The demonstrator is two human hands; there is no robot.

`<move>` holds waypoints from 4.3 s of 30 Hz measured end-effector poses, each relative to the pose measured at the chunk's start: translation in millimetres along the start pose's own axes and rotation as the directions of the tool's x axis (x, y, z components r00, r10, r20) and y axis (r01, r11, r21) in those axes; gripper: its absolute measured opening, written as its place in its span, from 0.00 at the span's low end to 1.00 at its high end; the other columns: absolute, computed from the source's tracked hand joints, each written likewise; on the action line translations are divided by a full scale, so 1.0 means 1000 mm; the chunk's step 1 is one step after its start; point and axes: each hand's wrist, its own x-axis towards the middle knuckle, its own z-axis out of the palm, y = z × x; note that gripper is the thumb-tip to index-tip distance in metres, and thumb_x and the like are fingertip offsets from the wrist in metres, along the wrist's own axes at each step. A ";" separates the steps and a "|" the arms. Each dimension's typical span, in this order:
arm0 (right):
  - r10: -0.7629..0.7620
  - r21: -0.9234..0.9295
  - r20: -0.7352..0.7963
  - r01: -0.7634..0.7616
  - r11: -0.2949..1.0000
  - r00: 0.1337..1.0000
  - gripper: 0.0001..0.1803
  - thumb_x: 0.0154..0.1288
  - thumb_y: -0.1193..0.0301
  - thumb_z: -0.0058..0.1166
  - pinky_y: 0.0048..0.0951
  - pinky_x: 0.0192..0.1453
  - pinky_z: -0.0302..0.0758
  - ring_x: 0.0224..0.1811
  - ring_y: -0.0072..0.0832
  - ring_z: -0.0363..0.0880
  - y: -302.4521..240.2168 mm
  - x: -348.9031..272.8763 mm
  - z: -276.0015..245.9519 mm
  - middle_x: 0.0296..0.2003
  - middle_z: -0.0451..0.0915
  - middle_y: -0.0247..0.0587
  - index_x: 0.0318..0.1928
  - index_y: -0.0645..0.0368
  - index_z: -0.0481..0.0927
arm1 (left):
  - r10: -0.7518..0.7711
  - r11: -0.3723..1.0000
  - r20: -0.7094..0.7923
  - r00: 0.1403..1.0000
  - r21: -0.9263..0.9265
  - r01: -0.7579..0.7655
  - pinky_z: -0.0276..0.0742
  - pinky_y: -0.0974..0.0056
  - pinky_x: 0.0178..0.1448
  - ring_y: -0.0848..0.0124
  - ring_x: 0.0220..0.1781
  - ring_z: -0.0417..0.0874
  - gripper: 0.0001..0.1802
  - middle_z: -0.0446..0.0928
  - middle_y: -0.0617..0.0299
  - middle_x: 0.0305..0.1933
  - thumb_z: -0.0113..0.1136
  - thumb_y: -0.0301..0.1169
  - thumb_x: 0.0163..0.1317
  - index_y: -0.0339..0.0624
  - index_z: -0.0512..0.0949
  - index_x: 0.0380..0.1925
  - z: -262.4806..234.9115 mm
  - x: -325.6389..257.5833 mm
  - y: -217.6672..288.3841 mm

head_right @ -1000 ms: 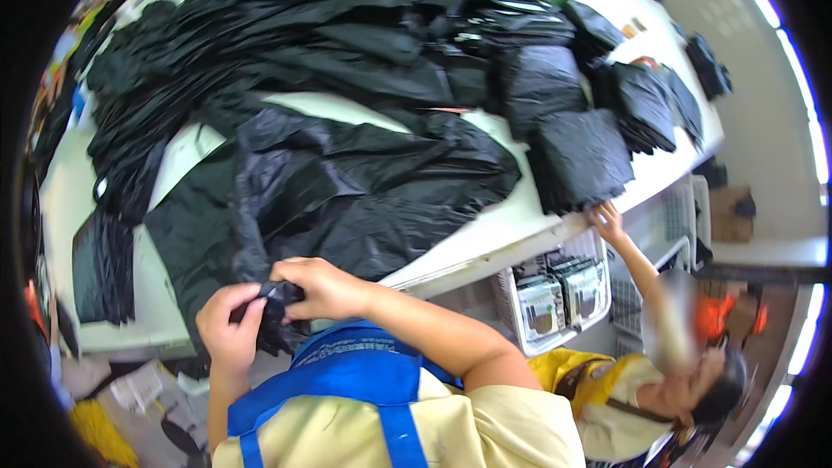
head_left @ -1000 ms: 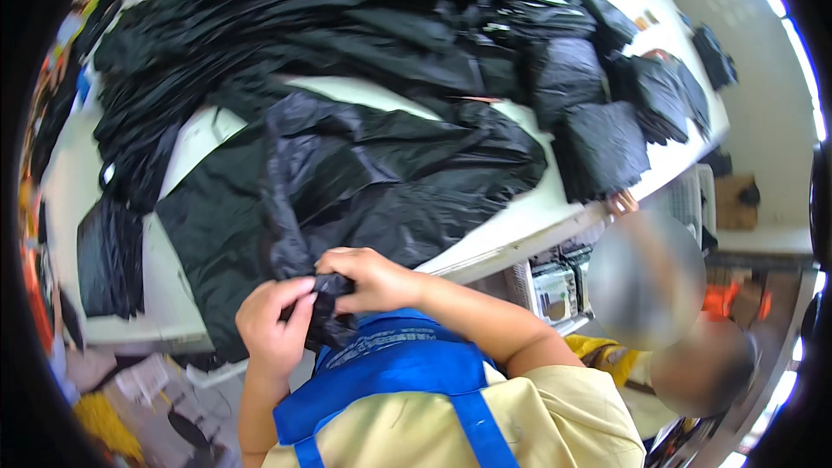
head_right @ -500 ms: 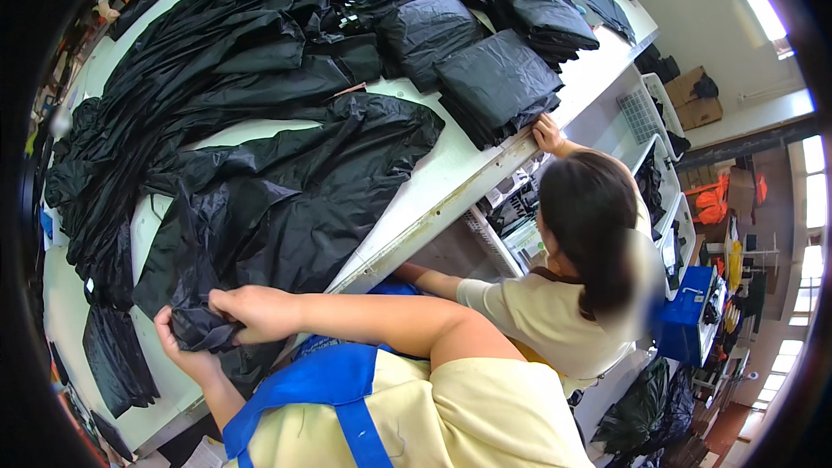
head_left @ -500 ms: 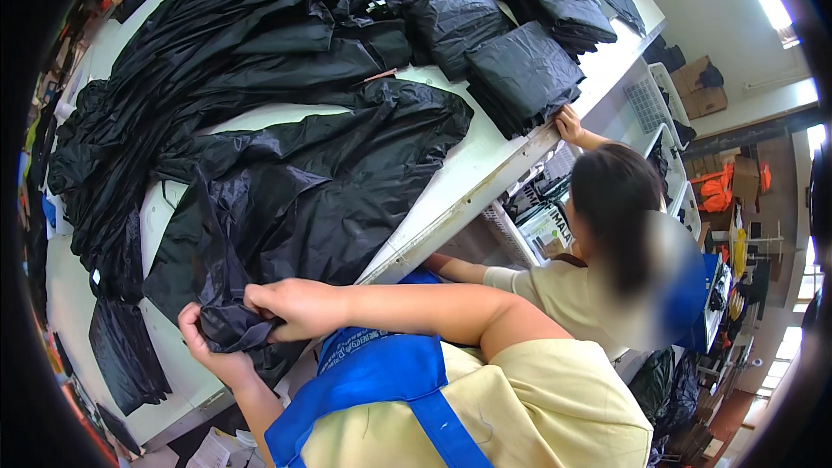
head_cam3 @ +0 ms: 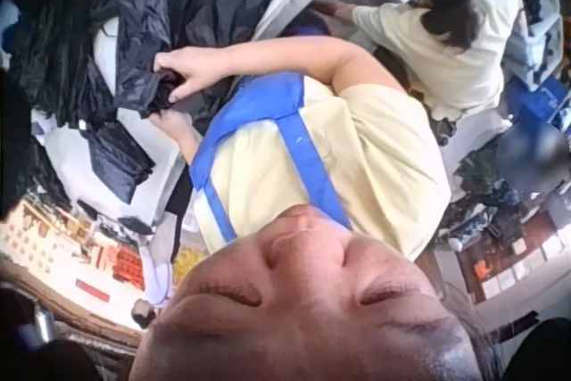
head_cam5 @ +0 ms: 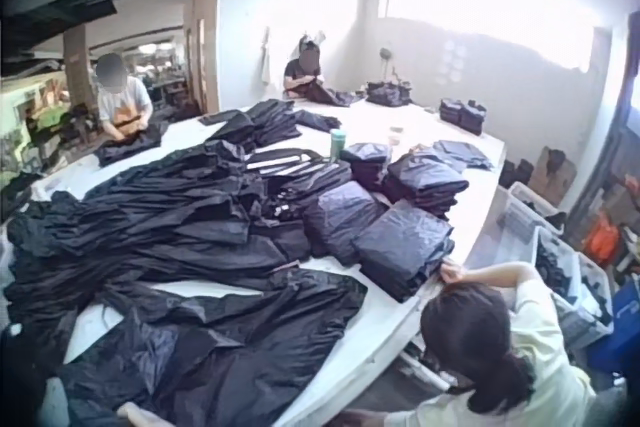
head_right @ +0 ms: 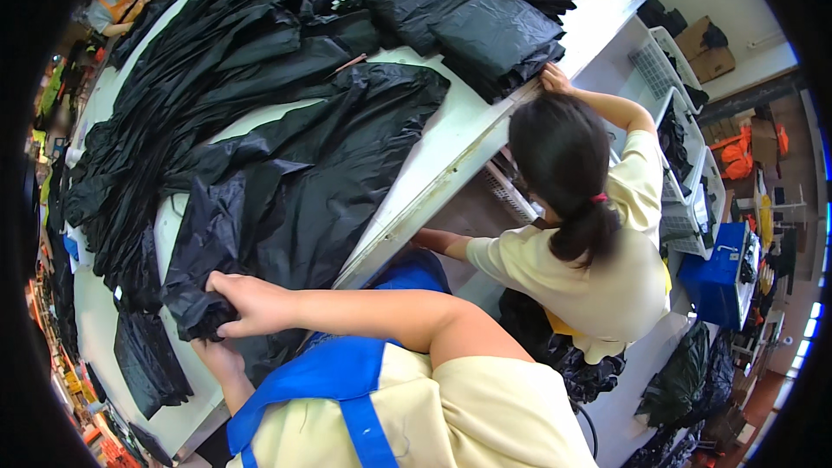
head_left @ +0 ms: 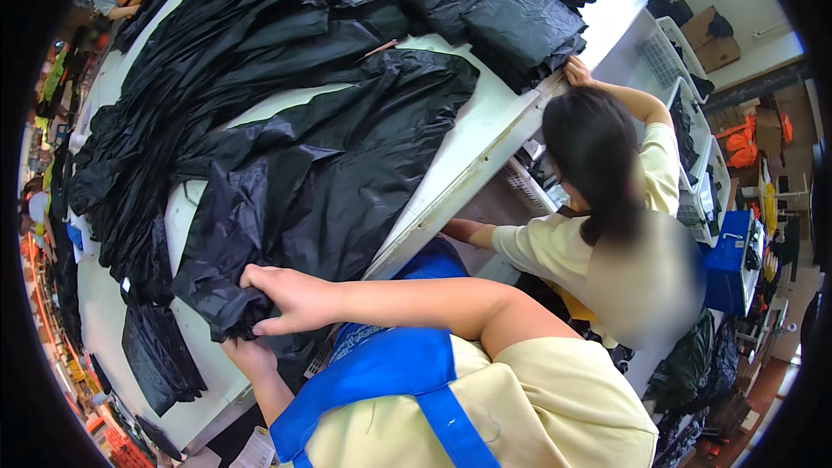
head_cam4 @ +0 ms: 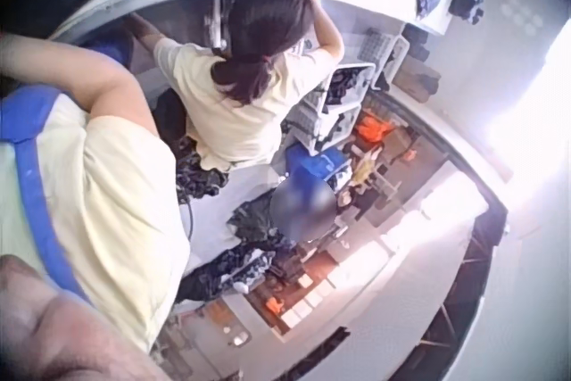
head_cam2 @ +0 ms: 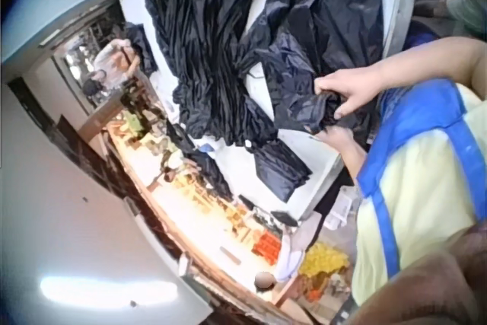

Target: The person folds black garments on a white table, using scissors to trim loose threads. The person places the folded items into a white basket.

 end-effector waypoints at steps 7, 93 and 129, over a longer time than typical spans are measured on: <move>-0.020 -0.301 -0.552 -0.177 0.937 0.833 0.15 0.48 0.78 0.66 0.38 0.39 0.74 0.35 0.51 0.76 0.011 -0.004 0.035 0.32 0.74 0.51 0.33 0.64 0.72 | 0.010 0.992 0.098 0.995 0.126 -0.023 0.74 0.75 0.20 0.77 0.30 0.75 0.19 0.72 0.61 0.42 0.54 0.17 0.61 0.41 0.68 0.52 0.019 -0.017 0.015; 0.517 -0.999 0.028 0.039 -0.010 0.856 0.35 0.45 0.79 0.54 0.47 0.56 0.71 0.52 0.56 0.73 0.107 0.105 -0.196 0.50 0.74 0.59 0.60 0.58 0.71 | -0.560 0.824 -0.302 0.771 -0.298 0.482 0.73 0.59 0.51 0.63 0.43 0.80 0.19 0.82 0.52 0.44 0.65 0.42 0.60 0.35 0.83 0.40 -0.218 0.215 -0.092; 0.245 -0.963 -0.200 -0.236 0.131 0.949 0.15 0.70 0.60 0.49 0.46 0.49 0.75 0.46 0.52 0.75 0.243 0.250 -0.104 0.41 0.75 0.53 0.52 0.51 0.73 | -0.113 0.644 -0.274 0.955 0.712 0.281 0.75 0.58 0.40 0.49 0.34 0.82 0.11 0.80 0.42 0.34 0.56 0.33 0.65 0.34 0.75 0.40 -0.240 0.150 -0.085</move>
